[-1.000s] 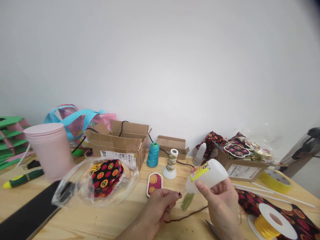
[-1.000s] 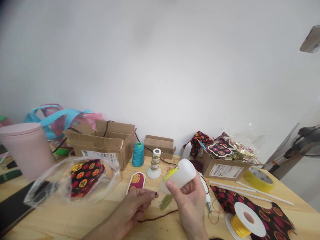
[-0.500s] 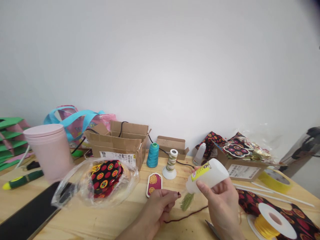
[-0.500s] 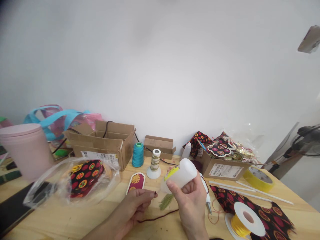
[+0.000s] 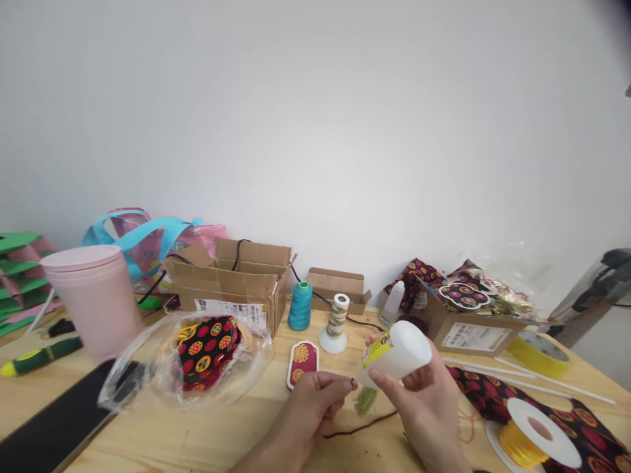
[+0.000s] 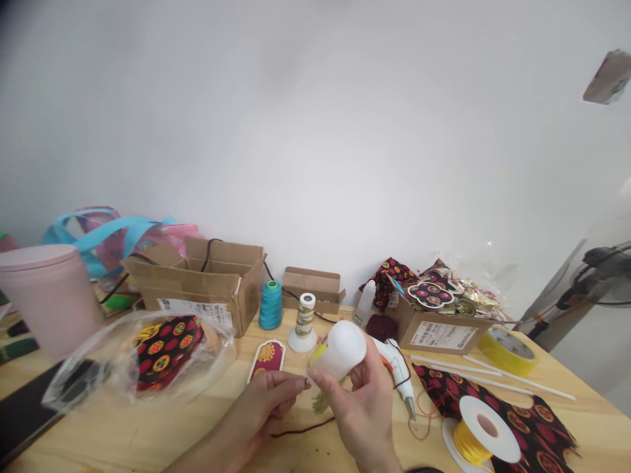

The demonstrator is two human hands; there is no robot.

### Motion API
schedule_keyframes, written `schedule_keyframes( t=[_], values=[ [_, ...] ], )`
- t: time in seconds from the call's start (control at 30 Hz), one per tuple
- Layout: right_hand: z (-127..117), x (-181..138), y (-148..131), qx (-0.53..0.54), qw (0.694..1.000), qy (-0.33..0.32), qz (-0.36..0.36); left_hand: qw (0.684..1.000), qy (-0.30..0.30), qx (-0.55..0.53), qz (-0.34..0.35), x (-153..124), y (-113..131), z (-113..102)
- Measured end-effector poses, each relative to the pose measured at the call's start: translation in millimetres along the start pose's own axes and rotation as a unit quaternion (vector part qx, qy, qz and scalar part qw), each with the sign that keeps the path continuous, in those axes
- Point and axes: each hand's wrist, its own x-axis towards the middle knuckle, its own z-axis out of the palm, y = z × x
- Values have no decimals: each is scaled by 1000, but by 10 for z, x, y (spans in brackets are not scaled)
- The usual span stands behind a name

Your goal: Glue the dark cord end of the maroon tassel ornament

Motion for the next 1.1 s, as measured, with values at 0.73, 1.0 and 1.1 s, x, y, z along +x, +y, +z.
schedule_keyframes(
  t=[0.73,1.0,1.1],
  values=[
    [-48,62,-62,85,995,50,20,999,35,22,8,6,15,16],
    [17,61,-20,106,991,66,57,1000,28,3,4,3,15,5],
    [-24,155,4,185,972,87,116,999,35,-5,5,11,-16,-33]
  ],
)
